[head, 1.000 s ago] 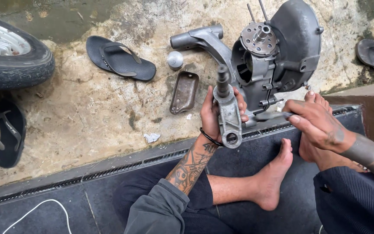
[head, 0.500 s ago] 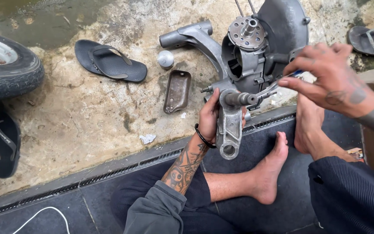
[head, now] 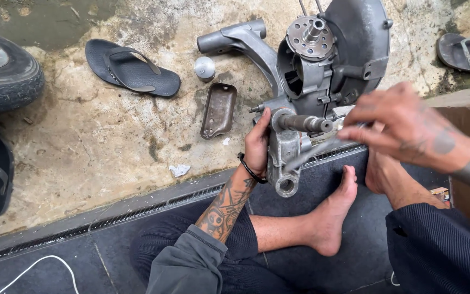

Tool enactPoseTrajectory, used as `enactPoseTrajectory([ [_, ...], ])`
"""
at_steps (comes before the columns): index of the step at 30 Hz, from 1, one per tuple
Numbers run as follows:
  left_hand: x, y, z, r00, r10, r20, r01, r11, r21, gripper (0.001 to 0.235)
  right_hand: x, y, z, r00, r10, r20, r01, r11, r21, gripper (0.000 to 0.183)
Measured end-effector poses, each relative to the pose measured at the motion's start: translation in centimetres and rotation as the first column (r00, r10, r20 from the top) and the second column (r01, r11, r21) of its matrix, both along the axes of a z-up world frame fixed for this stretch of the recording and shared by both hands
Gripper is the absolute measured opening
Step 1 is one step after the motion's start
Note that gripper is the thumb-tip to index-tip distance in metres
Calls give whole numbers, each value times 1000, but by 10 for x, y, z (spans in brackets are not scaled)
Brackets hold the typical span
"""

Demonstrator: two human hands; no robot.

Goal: Cleaning a motorcycle engine casing by scraping and brushing off residue

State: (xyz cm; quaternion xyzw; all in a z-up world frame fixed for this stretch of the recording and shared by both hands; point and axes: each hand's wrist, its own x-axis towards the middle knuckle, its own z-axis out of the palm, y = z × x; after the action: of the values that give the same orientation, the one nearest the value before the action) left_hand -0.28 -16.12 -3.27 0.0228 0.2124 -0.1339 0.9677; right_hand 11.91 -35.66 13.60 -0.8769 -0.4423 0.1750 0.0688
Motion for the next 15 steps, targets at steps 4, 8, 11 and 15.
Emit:
enactPoseTrajectory([
  [4,-1,0,-1,987,21,157,-35,996,88,50,-7,5,0,997,-63,-53,64,998,12,29],
  [8,-2,3,14,986,-13,166,-4,995,99,53,-5,1,-2,988,-26,-155,19,999,-42,30],
  [11,-2,5,19,971,-99,219,87,994,63,55,3,6,10,997,-53,49,49,994,94,27],
  [15,1,7,15,963,-137,234,105,984,142,57,3,1,6,995,79,-62,-77,996,39,38],
])
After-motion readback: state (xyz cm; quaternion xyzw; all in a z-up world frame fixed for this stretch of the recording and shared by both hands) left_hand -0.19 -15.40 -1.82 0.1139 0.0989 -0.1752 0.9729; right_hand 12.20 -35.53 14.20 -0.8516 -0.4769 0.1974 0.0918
